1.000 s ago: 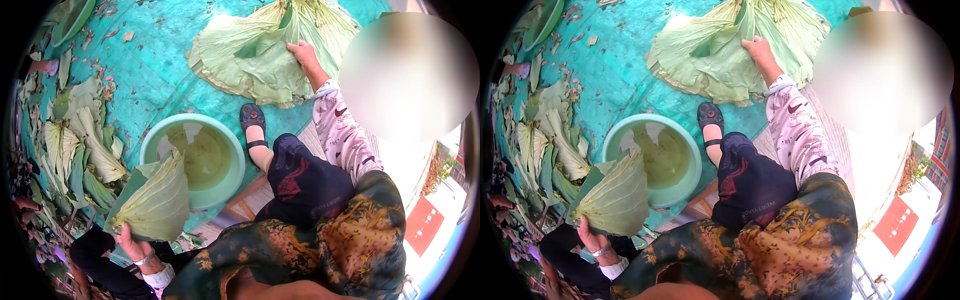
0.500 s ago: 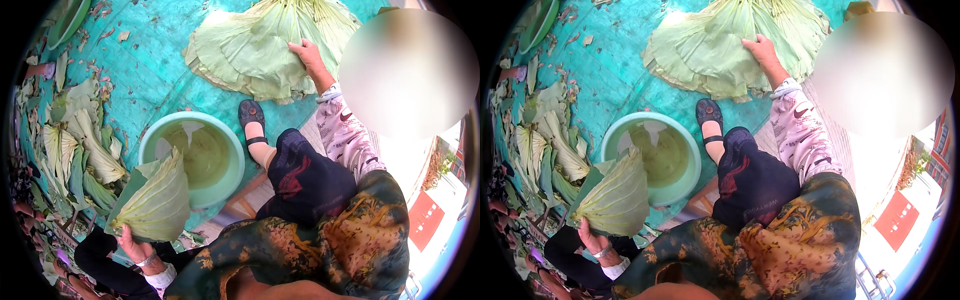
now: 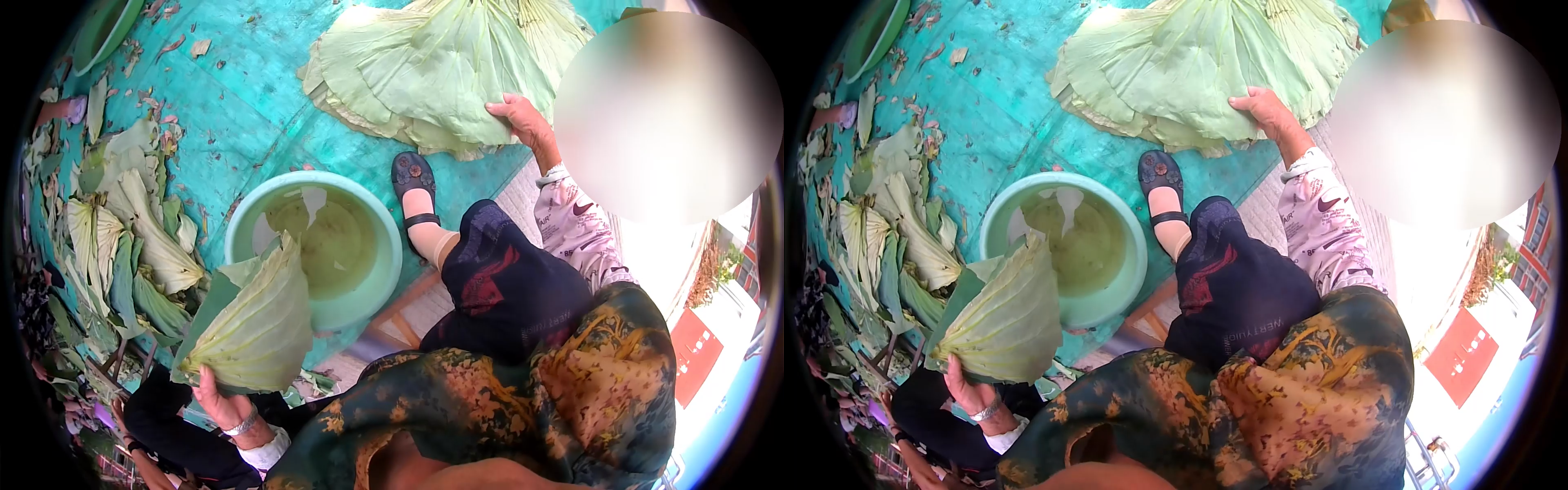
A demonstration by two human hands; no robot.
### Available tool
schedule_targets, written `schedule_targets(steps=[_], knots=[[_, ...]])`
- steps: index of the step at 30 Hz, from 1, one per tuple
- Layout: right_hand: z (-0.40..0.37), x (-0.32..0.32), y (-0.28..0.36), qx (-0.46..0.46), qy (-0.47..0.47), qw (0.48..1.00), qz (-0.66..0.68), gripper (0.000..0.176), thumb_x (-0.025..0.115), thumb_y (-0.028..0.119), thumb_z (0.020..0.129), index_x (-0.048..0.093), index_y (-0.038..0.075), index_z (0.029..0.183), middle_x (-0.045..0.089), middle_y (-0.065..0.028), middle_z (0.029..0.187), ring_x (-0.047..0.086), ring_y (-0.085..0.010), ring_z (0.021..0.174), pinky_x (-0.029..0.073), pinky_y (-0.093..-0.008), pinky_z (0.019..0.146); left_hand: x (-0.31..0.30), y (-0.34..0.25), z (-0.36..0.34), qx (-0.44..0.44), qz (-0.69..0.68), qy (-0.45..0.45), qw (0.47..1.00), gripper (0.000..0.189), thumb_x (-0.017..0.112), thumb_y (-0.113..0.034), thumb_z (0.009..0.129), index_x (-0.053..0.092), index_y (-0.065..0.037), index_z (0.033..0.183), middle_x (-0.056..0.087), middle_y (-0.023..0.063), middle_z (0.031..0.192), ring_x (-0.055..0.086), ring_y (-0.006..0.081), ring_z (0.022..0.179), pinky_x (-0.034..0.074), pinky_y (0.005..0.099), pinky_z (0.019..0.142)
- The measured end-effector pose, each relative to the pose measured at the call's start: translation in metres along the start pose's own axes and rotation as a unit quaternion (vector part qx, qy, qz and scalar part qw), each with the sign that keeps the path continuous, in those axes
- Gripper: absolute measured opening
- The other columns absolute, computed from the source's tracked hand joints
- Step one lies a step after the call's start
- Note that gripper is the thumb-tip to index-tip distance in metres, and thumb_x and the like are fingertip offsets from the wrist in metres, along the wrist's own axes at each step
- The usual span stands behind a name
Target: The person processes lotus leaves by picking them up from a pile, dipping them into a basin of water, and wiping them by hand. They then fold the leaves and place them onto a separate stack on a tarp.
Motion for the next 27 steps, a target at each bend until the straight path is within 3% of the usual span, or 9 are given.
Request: schedule_targets(steps=[2,6,7,10,14,16,19,23,27], knots=[[0.015,-0.017,-0.019,0.01,-0.059,0.972,-0.226,0.049,0.068,0.028,0.069,0.052,-0.009,0.096,0.057,-0.0172,0.1,0.057,-0.0233,0.09,0.044,-0.0345,0.08,0.006,-0.002,-0.002,0.0,-0.008,0.009,1.0,0.036,0.054,-0.011,0.081,0.047,0.003,0.114,0.055,0.0123,0.109,0.054,0.0224,0.097,0.041,0.0359,0.087],[-0.009,-0.004,0.031,-0.042,-0.2,0.878,-0.433,0.05,0.065,0.038,0.071,0.053,-0.001,0.1,0.058,-0.0163,0.101,0.057,-0.028,0.092,0.044,-0.0353,0.077,0.007,-0.002,-0.002,0.004,-0.004,0.008,1.0,0.036,0.053,-0.011,0.081,0.047,0.002,0.114,0.055,0.0122,0.109,0.055,0.0225,0.096,0.042,0.0358,0.086],[-0.013,-0.001,0.038,-0.119,-0.27,0.832,-0.47,0.04,0.062,0.034,0.073,0.053,0.006,0.101,0.059,-0.012,0.098,0.056,-0.0281,0.09,0.044,-0.0369,0.075,0.008,-0.002,-0.002,0.005,-0.003,0.008,1.0,0.036,0.053,-0.011,0.081,0.047,0.002,0.113,0.055,0.0121,0.109,0.055,0.0225,0.096,0.042,0.0358,0.086],[-0.009,0.007,0.067,-0.349,-0.327,0.741,-0.472,0.031,0.059,0.027,0.076,0.053,0.01,0.101,0.059,-0.0103,0.091,0.055,-0.0272,0.087,0.044,-0.0376,0.074,0.01,-0.003,-0.004,0.007,0.001,0.008,1.0,0.036,0.053,-0.011,0.081,0.047,0.002,0.113,0.055,0.0119,0.109,0.055,0.0224,0.097,0.042,0.0356,0.086],[0.02,0.039,0.119,-0.398,-0.241,0.755,-0.462,0.023,0.056,0.019,0.077,0.054,0.012,0.099,0.057,-0.0084,0.094,0.054,-0.0271,0.086,0.044,-0.0372,0.073,0.008,-0.003,-0.003,-0.005,0.004,0.017,1.0,0.036,0.054,-0.012,0.081,0.047,0.002,0.114,0.055,0.0118,0.109,0.055,0.0223,0.096,0.042,0.0355,0.086],[0.05,0.052,0.143,-0.347,-0.188,0.755,-0.524,0.029,0.056,0.021,0.079,0.052,0.013,0.106,0.055,-0.0078,0.103,0.053,-0.025,0.094,0.043,-0.0355,0.078,0.008,-0.004,-0.003,-0.005,0.007,0.016,1.0,0.036,0.054,-0.012,0.081,0.047,0.002,0.114,0.055,0.0117,0.109,0.055,0.0222,0.096,0.042,0.0355,0.086],[0.089,0.07,0.162,-0.386,-0.194,0.718,-0.546,0.013,0.053,0.011,0.069,0.058,0.005,0.08,0.057,-0.0178,0.068,0.057,-0.0342,0.065,0.045,-0.0401,0.056,0.012,-0.003,-0.003,0.008,0.007,0.002,1.0,0.036,0.054,-0.012,0.08,0.047,0.002,0.113,0.055,0.0116,0.109,0.055,0.0219,0.097,0.042,0.0353,0.086],[0.124,0.078,0.153,-0.396,-0.211,0.662,-0.601,0.008,0.052,0.011,0.061,0.058,0.006,0.063,0.057,-0.0154,0.06,0.057,-0.0325,0.058,0.044,-0.0416,0.049,0.017,-0.006,-0.005,0.008,0.008,-0.01,1.0,0.036,0.053,-0.012,0.081,0.047,0.002,0.114,0.055,0.0113,0.109,0.054,0.0215,0.097,0.041,0.0349,0.086],[0.14,0.079,0.149,-0.374,-0.187,0.619,-0.665,0.008,0.054,0.012,0.06,0.059,0.006,0.061,0.057,-0.0145,0.058,0.058,-0.0304,0.056,0.044,-0.0403,0.048,0.017,-0.005,-0.005,0.008,0.013,-0.005,1.0,0.037,0.053,-0.013,0.081,0.046,0.002,0.114,0.055,0.0112,0.109,0.054,0.0215,0.097,0.041,0.0347,0.086]])
Point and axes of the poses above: each hand's wrist, its own z-axis towards the middle knuckle, its own x-axis out of the palm, y = z × x, the point moved 2 cm from there along z, towards the middle knuckle
